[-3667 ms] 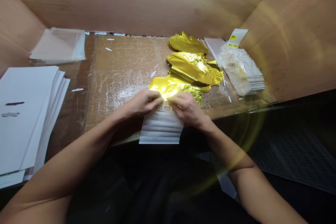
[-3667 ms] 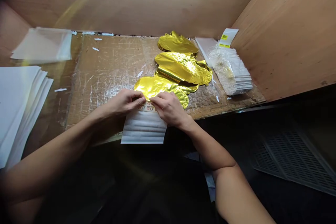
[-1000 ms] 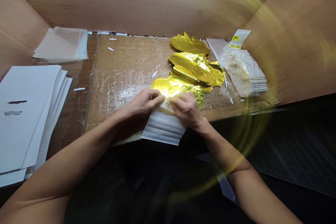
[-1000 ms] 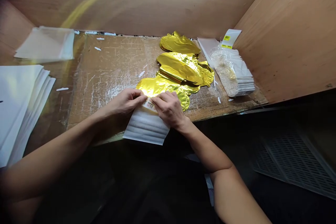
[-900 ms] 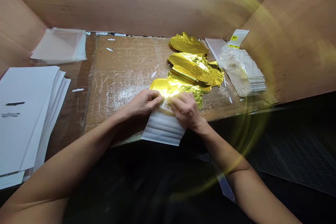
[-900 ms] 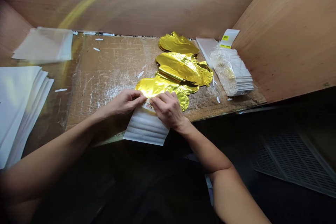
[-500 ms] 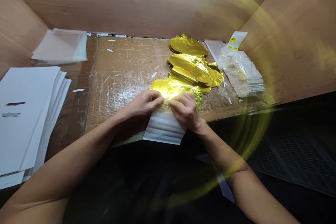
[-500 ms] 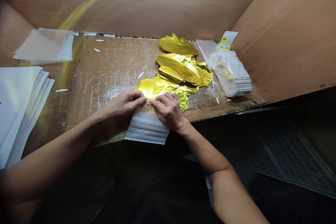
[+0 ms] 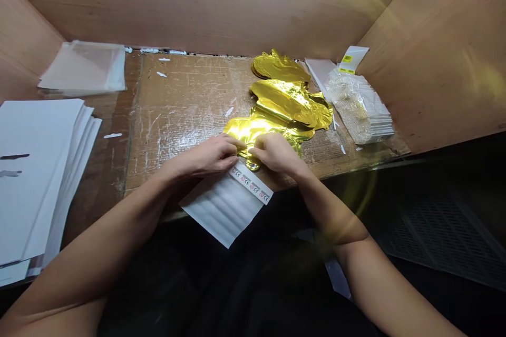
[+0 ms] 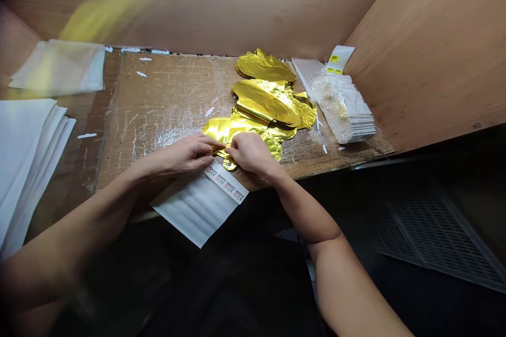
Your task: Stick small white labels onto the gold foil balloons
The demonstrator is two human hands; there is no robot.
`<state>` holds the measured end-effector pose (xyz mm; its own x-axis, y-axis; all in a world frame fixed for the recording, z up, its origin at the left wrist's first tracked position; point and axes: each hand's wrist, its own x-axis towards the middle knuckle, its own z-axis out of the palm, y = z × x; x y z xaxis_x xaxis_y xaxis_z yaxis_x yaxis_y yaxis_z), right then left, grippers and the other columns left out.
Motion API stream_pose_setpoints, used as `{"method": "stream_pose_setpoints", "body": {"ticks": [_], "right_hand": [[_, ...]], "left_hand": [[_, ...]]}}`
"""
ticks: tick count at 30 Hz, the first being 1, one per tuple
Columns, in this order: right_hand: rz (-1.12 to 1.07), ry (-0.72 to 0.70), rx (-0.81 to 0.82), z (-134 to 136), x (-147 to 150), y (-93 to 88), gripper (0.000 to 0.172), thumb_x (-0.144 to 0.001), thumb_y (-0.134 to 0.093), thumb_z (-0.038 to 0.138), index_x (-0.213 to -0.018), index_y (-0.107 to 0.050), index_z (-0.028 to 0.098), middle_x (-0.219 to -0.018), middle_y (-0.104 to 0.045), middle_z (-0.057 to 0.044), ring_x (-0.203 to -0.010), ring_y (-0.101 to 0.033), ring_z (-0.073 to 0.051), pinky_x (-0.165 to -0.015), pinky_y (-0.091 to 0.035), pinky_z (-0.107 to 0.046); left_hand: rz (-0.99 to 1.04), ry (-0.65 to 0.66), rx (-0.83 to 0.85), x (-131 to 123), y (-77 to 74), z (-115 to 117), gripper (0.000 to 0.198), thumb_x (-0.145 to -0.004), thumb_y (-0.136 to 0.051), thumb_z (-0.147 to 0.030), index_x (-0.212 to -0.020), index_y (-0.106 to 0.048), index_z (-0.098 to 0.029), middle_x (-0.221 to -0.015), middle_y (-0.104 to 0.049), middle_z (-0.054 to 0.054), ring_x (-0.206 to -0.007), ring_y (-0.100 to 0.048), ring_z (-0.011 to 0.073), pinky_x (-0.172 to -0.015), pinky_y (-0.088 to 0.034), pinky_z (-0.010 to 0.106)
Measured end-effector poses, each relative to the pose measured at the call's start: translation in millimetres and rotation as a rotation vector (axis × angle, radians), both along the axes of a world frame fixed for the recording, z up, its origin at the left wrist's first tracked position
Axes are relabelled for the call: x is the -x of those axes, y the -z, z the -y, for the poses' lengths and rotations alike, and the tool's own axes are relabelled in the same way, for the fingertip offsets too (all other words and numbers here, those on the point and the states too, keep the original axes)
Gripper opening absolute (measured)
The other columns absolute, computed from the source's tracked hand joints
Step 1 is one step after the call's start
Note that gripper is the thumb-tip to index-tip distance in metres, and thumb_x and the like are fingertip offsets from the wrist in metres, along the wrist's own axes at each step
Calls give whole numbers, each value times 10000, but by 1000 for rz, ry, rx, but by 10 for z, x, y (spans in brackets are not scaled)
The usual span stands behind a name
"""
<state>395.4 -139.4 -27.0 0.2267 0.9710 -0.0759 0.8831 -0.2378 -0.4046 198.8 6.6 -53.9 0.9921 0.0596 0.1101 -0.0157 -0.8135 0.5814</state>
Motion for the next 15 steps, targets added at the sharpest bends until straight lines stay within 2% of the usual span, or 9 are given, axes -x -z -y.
{"method": "stream_pose_setpoints", "body": {"ticks": [3,5,8,10,13,15], "right_hand": [[294,118,124,91,17,-37,354,-1012,-663,440,-796,-722,166,-808,-739,-122,-751,-616,-223,-721,-366,-333],[358,125,52,165,-24,-41,319,-1041,-621,417,-878,-724,163,-875,-748,-128,-818,-631,-236,-791,-374,-341],[225,-87,-104,200,-98,42,255,-1039,-638,400,-926,-692,178,-962,-732,-91,-901,-603,-214,-858,-366,-327],[69,-182,-131,182,-118,133,243,-1028,-651,371,-879,-664,180,-945,-701,-62,-879,-564,-187,-822,-361,-303],[-117,-142,-131,149,-113,237,294,-1032,-591,310,-769,-607,181,-805,-614,-5,-762,-490,-145,-727,-331,-281],[-197,-129,-120,123,-152,237,335,-1018,-565,298,-704,-568,182,-711,-536,24,-697,-440,-126,-681,-303,-281]], "left_hand": [[-27,3,-45,6,29,3,277,-1017,-518,-262,-965,-781,-191,-1451,-716,99,-1314,-663,287,-1140,-495,412],[-37,11,-57,10,31,-1,272,-1015,-526,-262,-957,-783,-191,-1447,-718,98,-1311,-666,289,-1140,-499,412],[-12,12,-45,11,-3,-7,259,-1016,-544,-284,-988,-789,-203,-1366,-755,98,-1247,-681,280,-1106,-514,403],[57,6,-17,12,-46,13,251,-1024,-556,-305,-990,-785,-208,-1314,-771,93,-1202,-667,267,-1079,-518,398],[172,26,44,5,-86,97,269,-1053,-556,-329,-959,-772,-200,-1345,-754,96,-1189,-609,256,-1075,-504,409],[168,83,72,-13,-64,171,261,-1063,-550,-308,-979,-772,-198,-1393,-738,95,-1182,-582,252,-1063,-504,415]]}}
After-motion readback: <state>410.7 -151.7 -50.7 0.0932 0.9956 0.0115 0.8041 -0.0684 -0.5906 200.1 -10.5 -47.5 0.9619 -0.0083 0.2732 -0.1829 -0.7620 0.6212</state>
